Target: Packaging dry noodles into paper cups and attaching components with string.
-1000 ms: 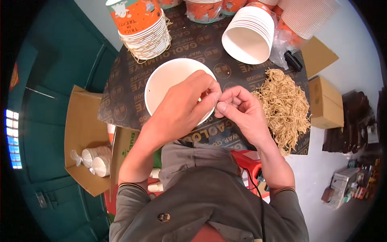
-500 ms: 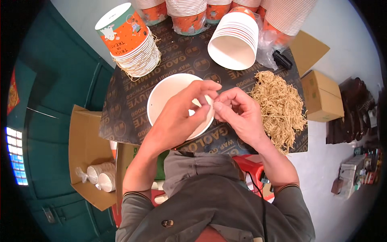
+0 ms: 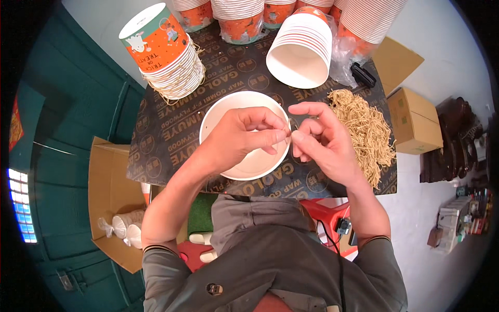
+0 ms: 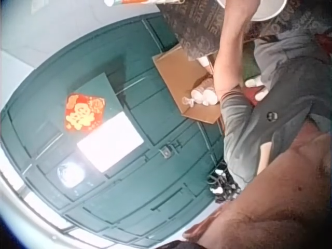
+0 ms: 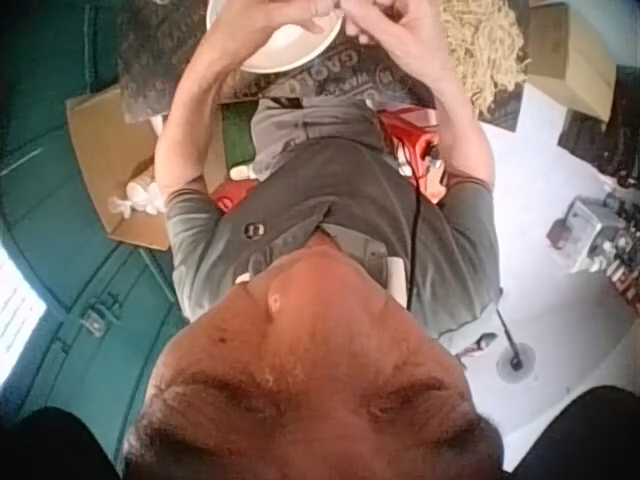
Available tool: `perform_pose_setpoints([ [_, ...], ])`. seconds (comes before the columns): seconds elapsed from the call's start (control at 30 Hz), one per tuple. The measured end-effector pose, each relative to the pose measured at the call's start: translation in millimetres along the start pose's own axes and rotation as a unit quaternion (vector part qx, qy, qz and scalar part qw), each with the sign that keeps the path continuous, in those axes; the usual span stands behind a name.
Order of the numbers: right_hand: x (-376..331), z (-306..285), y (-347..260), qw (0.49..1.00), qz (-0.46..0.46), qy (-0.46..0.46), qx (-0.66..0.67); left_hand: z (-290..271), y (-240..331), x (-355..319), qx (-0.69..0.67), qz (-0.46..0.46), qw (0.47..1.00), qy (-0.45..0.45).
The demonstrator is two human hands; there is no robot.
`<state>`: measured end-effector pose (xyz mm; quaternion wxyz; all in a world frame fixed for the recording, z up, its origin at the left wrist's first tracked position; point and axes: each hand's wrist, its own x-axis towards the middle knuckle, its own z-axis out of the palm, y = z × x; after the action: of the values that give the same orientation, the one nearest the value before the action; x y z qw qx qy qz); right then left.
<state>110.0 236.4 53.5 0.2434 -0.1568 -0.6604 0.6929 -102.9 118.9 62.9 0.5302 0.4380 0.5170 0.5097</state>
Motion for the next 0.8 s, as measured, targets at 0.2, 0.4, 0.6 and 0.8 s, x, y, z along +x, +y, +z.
perform_pose_setpoints([
  [0.2,2,-15,-24,0.992,-0.013,-0.086,-0.087,-2,0,5,-0.072,-0.002,0.997,-0.033],
  [0.4,15,-27,-46,0.958,-0.076,-0.13,-0.243,1,4,1,0.004,-0.024,0.999,-0.031],
  [0.6,43,-23,-64,0.936,-0.096,-0.155,-0.3,4,4,1,0.03,-0.037,0.996,-0.073],
  [0.8,56,-28,-46,0.941,-0.086,-0.142,-0.294,3,8,3,0.015,-0.078,0.994,-0.081],
])
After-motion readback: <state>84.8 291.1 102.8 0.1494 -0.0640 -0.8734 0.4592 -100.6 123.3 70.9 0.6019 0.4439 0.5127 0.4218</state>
